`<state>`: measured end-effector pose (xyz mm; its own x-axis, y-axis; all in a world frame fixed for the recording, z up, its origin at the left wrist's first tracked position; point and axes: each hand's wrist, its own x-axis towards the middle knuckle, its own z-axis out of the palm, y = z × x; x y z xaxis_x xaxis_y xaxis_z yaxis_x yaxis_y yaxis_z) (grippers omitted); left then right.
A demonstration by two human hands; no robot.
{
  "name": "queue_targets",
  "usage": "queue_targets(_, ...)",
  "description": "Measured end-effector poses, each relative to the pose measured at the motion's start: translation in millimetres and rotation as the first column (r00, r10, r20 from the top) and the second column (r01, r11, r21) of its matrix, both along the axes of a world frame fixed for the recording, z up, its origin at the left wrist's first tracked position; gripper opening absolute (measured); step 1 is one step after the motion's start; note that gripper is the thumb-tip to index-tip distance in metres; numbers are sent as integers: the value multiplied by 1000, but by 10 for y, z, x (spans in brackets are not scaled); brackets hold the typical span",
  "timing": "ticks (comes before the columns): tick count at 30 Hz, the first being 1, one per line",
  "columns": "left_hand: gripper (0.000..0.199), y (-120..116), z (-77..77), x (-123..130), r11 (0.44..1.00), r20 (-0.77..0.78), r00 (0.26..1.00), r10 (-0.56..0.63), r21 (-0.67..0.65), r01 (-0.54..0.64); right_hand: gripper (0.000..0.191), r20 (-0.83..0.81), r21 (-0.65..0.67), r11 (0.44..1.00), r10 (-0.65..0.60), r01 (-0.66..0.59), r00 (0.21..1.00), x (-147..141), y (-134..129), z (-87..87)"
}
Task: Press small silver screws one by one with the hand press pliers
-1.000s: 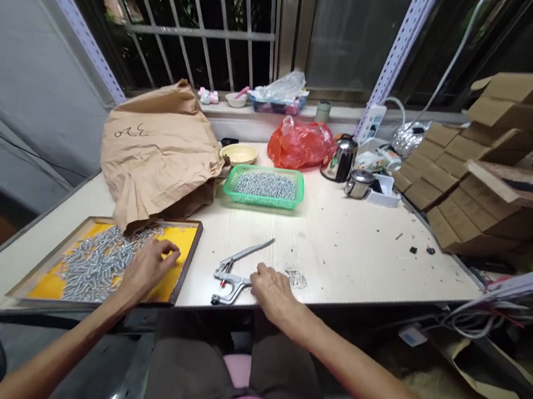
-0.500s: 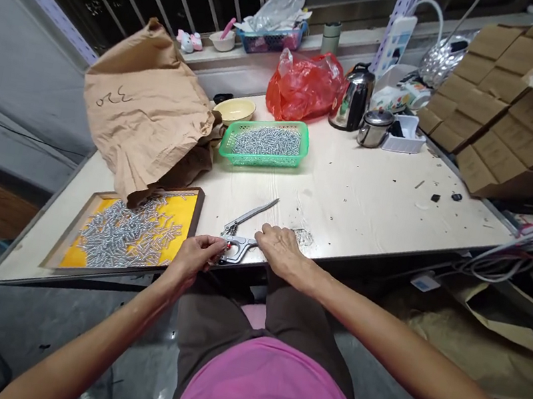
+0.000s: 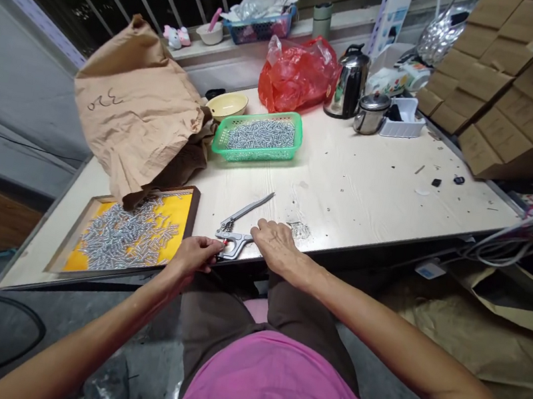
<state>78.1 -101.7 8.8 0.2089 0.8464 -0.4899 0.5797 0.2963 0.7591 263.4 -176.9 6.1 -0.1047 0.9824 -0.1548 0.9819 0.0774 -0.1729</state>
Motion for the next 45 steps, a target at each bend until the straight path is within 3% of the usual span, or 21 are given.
queue_targets(7,23,77,103,17,996,-107,993,-58,-67,51,27,-2,-1,1000,-4,4,1000,-13,-20,21)
queue_targets(14,19,163,80,21,973,-217,949,-230,-45,225,29,7,-2,1000,3,-3,1000,-41,-10,-5)
queue_targets(20,19,157,105,39,975,-184,964,-194,-141,169,21,-71,13,1000,-7,8,997,3,-24,45)
queue_targets(22,18,144,108,42,976,-183,968,-175,-165,145,35,-107,83,996,-12,21,994,69,35,73)
queue_targets(24,17,135,99,40,976,-170,972,-163,-171,134,65,-91,149,989,-3,16,996,150,154,92)
queue_targets(27,18,126,75,29,979,-156,977,-148,-163,122,90,-26,119,991,58,-55,998,253,383,107)
queue_targets(32,16,102,62,17,984,-143,983,-111,-153,89,76,4,5,987,161,-161,987,299,562,125)
queue_targets(39,18,78,51,6,987,-141,984,-107,-135,88,82,43,31,991,127,-128,991,262,458,98)
queue_targets(45,16,59,60,25,990,-147,985,-87,-127,68,71,52,52,994,91,-94,994,195,424,145)
